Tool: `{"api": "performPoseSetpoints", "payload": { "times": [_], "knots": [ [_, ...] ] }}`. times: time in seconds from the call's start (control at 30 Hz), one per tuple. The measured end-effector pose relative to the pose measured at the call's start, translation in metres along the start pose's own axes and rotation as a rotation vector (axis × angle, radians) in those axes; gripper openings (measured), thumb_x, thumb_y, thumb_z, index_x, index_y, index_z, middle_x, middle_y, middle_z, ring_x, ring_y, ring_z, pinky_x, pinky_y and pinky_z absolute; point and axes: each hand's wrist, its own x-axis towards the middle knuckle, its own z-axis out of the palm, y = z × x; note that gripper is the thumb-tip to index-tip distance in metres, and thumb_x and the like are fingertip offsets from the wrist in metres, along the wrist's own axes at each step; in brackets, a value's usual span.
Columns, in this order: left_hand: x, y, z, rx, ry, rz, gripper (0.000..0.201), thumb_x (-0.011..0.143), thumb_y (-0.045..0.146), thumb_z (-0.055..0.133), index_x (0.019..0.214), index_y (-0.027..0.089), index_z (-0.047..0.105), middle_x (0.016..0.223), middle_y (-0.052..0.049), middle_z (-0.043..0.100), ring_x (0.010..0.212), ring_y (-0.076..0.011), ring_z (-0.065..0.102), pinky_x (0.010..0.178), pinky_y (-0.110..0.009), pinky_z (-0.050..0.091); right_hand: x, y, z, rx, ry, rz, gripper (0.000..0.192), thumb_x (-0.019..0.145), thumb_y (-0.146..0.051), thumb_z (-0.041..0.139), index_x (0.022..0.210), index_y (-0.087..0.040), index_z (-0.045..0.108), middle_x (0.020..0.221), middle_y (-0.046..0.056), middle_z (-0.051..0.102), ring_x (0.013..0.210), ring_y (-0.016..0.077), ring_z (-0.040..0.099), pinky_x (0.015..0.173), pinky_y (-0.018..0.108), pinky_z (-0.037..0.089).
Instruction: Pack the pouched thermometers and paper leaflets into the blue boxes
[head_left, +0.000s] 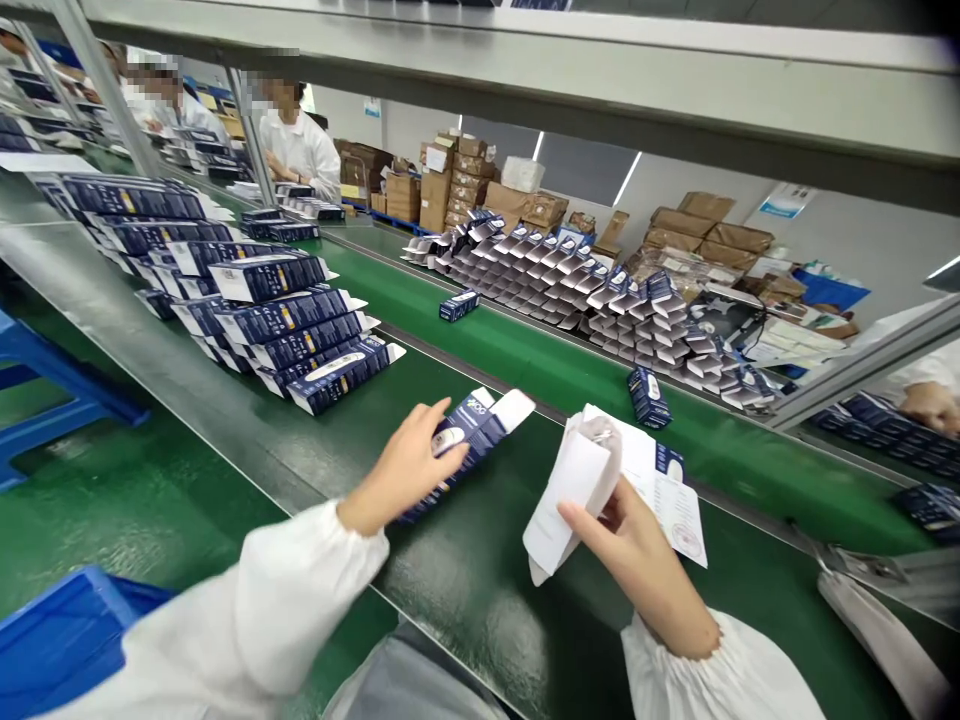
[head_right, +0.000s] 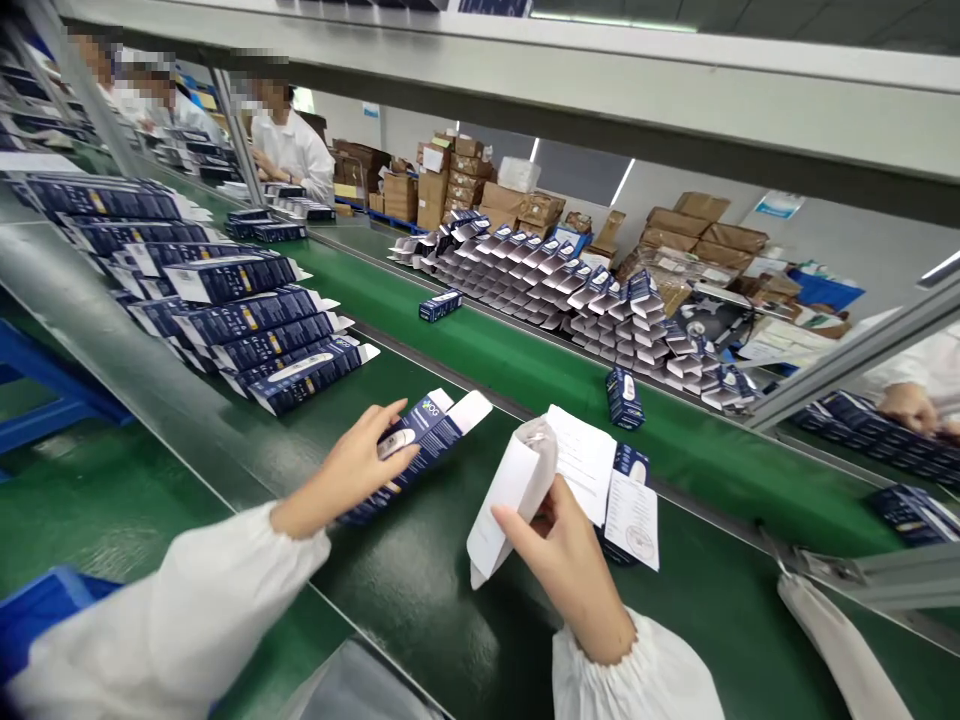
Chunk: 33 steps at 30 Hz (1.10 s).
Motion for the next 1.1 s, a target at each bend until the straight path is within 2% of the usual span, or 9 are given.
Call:
{"api": "performPoseSetpoints", "payload": {
  "times": [0.13, 0.23, 0.3, 0.37, 0.53, 0.7, 0.83, 1.0, 1.1],
  "knots": [
    [-0.043, 0.064, 0.037, -0.582, 0.026, 0.080, 0.051, 0.081, 0.033, 0.062, 0.126, 0.025, 0.041, 0.121, -0.007, 0.046, 0.113, -0.0197, 0.051, 0.097, -0.033, 0.043, -0.010, -0.010, -0.023, -0.009, 0.097, -0.067, 0.053, 0.076, -0.046, 0.070, 0.119, -0.021, 0.052, 0.110, 0.008, 0.064, 0.096, 0.0280, 0.063, 0.075, 0.037, 0.056],
    [-0.047, 0.091, 0.049, -1.018, -0.261, 0.111, 0.027, 0.084, 0.032, 0.061, 0.103, 0.024, 0.043, 0.122, -0.006, 0.048, 0.112, -0.0181, 0.053, 0.096, -0.034, 0.045, -0.019, -0.010, -0.045, -0.100, 0.107, -0.092, 0.053, 0.076, -0.044, 0.071, 0.120, -0.021, 0.052, 0.108, 0.008, 0.065, 0.091, 0.0275, 0.064, 0.073, 0.038, 0.057],
    [-0.041, 0.101, 0.053, -1.112, -0.394, 0.110, 0.024, 0.084, 0.031, 0.062, 0.091, 0.023, 0.041, 0.109, -0.003, 0.053, 0.105, -0.0164, 0.057, 0.092, -0.033, 0.046, -0.025, -0.007, -0.063, -0.122, 0.103, -0.105, 0.052, 0.077, -0.043, 0.071, 0.120, -0.021, 0.053, 0.108, 0.008, 0.065, 0.091, 0.0275, 0.064, 0.073, 0.038, 0.057],
    [-0.035, 0.110, 0.057, -1.074, -0.360, 0.100, 0.031, 0.080, 0.029, 0.067, 0.095, 0.024, 0.040, 0.102, -0.002, 0.055, 0.102, -0.0157, 0.057, 0.092, -0.032, 0.046, -0.029, -0.004, -0.085, -0.062, 0.137, -0.130, 0.048, 0.077, -0.043, 0.071, 0.117, -0.021, 0.055, 0.111, 0.008, 0.065, 0.095, 0.0282, 0.064, 0.076, 0.038, 0.057],
    [-0.040, 0.133, 0.071, -0.821, -0.229, 0.183, 0.072, 0.081, 0.026, 0.065, 0.138, 0.032, 0.021, 0.125, -0.006, 0.053, 0.117, -0.0202, 0.052, 0.100, -0.038, 0.042, -0.032, -0.018, -0.119, 0.185, 0.329, -0.251, 0.039, 0.079, -0.049, 0.067, 0.106, -0.023, 0.058, 0.111, 0.009, 0.066, 0.100, 0.0293, 0.063, 0.077, 0.036, 0.057],
    [-0.052, 0.150, 0.082, -0.531, -0.049, 0.341, 0.051, 0.084, 0.024, 0.058, 0.131, 0.029, 0.036, 0.122, -0.006, 0.051, 0.113, -0.0216, 0.052, 0.094, -0.037, 0.044, -0.033, -0.030, -0.091, -0.087, 0.499, -0.343, 0.045, 0.075, -0.043, 0.073, 0.110, -0.023, 0.054, 0.105, 0.009, 0.064, 0.090, 0.0277, 0.064, 0.071, 0.037, 0.055],
    [-0.052, 0.159, 0.083, -0.488, 0.047, 0.376, 0.054, 0.081, 0.022, 0.060, 0.128, 0.024, 0.034, 0.121, -0.009, 0.048, 0.113, -0.0225, 0.050, 0.094, -0.038, 0.043, -0.041, -0.017, -0.068, -0.335, 0.405, -0.356, 0.039, 0.082, -0.041, 0.065, 0.115, -0.023, 0.054, 0.109, 0.009, 0.061, 0.099, 0.0281, 0.058, 0.083, 0.044, 0.050],
    [-0.046, 0.162, 0.077, -0.520, -0.007, 0.370, 0.039, 0.086, 0.026, 0.056, 0.122, 0.022, 0.042, 0.114, -0.007, 0.051, 0.106, -0.0209, 0.052, 0.091, -0.037, 0.044, -0.043, -0.027, -0.078, -0.357, 0.434, -0.551, 0.043, 0.088, -0.040, 0.060, 0.125, -0.023, 0.049, 0.132, 0.010, 0.049, 0.119, 0.0278, 0.047, 0.097, 0.044, 0.042],
    [-0.045, 0.159, 0.072, -0.537, -0.044, 0.358, 0.039, 0.086, 0.026, 0.055, 0.123, 0.023, 0.043, 0.115, -0.007, 0.052, 0.106, -0.0209, 0.052, 0.092, -0.036, 0.044, -0.038, -0.043, -0.089, -0.456, 0.356, -0.683, 0.033, 0.092, -0.030, 0.056, 0.123, -0.023, 0.051, 0.121, 0.008, 0.058, 0.107, 0.0226, 0.056, 0.089, 0.037, 0.046]
  ]
}}
